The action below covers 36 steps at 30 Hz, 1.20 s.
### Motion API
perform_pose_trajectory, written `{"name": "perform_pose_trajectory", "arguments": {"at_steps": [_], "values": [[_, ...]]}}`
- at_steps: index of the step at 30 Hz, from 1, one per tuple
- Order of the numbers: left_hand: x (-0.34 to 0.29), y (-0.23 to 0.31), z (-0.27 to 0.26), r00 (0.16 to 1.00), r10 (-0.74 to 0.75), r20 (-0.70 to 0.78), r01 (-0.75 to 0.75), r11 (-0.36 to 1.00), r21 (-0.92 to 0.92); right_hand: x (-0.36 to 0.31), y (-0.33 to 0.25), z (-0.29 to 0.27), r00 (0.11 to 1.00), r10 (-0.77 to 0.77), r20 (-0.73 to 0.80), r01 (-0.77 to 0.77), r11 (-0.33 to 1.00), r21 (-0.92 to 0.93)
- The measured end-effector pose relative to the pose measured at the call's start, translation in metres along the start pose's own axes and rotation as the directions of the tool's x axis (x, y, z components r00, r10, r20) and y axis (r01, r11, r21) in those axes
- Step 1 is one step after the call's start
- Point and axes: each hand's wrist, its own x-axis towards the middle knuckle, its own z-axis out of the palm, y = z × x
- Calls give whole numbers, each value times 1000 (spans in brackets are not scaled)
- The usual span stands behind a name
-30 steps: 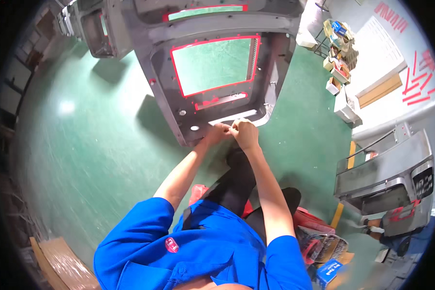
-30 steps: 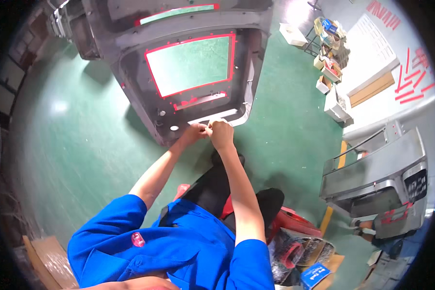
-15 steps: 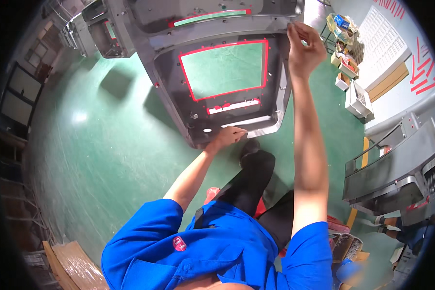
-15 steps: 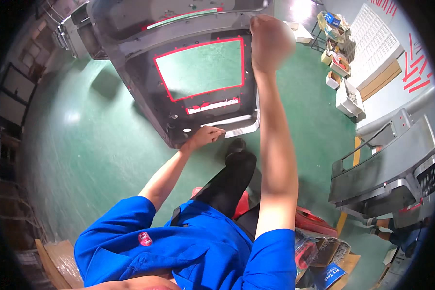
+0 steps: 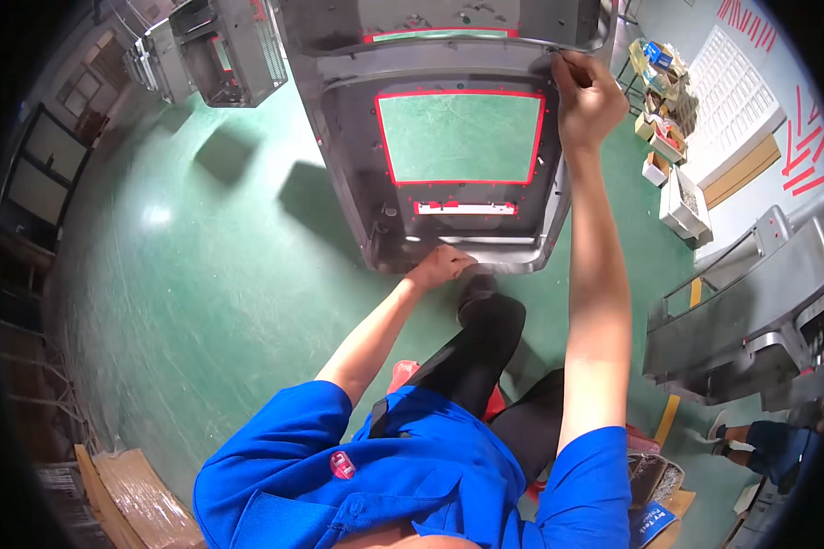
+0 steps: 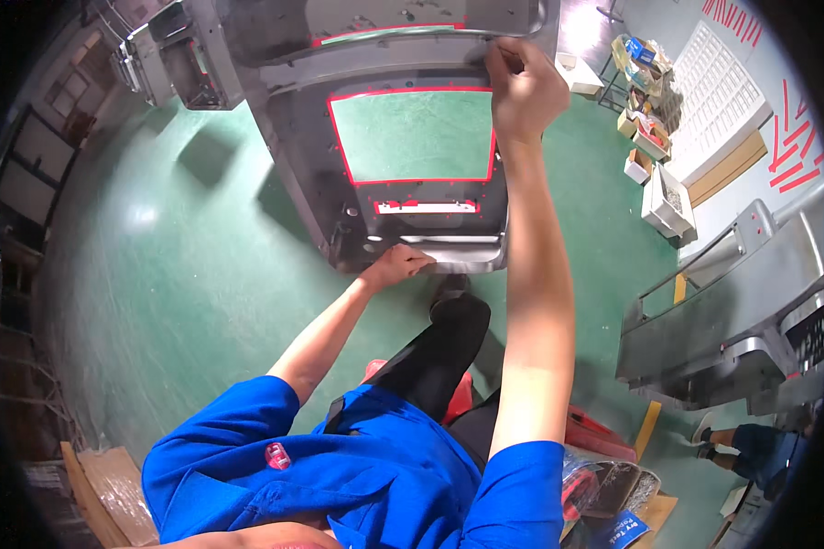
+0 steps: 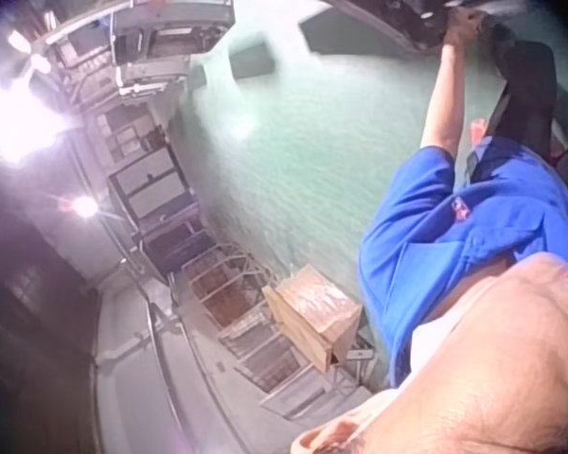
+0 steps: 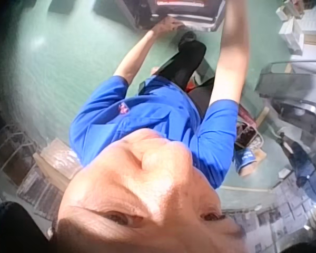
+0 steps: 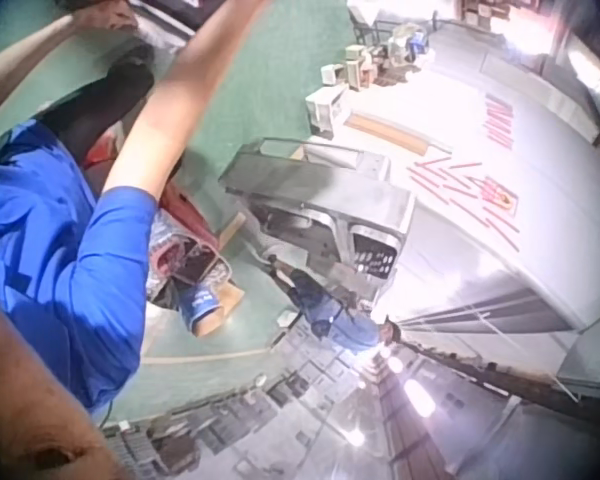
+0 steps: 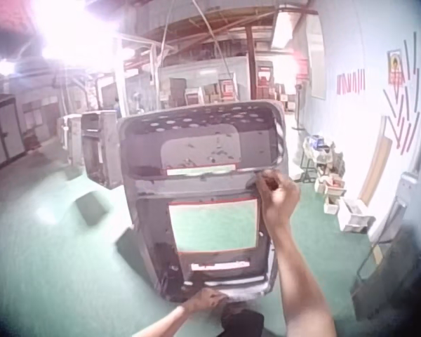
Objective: Manually installing small screws and components into a metal electronics enclosure or chassis.
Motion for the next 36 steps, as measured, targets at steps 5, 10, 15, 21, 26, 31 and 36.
{"name": "perform_pose_trajectory", "arguments": {"at_steps": [5,10,15,21,26,31,36], "values": [[-11,7,1,998,-15,-62,17,999,29,-1,-26,-18,992,-74,103,96,969,-227],[-17,11,6,989,-115,-91,124,988,93,0,-22,-23,981,-180,68,191,956,-221],[-19,16,4,988,-107,-110,121,984,130,-1,-20,-29,978,-196,68,203,973,-113],[20,35,7,994,-92,62,72,959,275,8,-3,-38,994,-104,35,106,994,-31],[53,21,50,999,-34,21,31,993,117,9,8,-42,983,-147,108,140,988,66],[52,30,46,998,-56,-19,51,975,-215,11,21,-32,973,-194,124,173,971,164],[52,33,46,998,-59,-11,49,916,-399,11,35,-20,979,-156,130,126,969,213]]}}
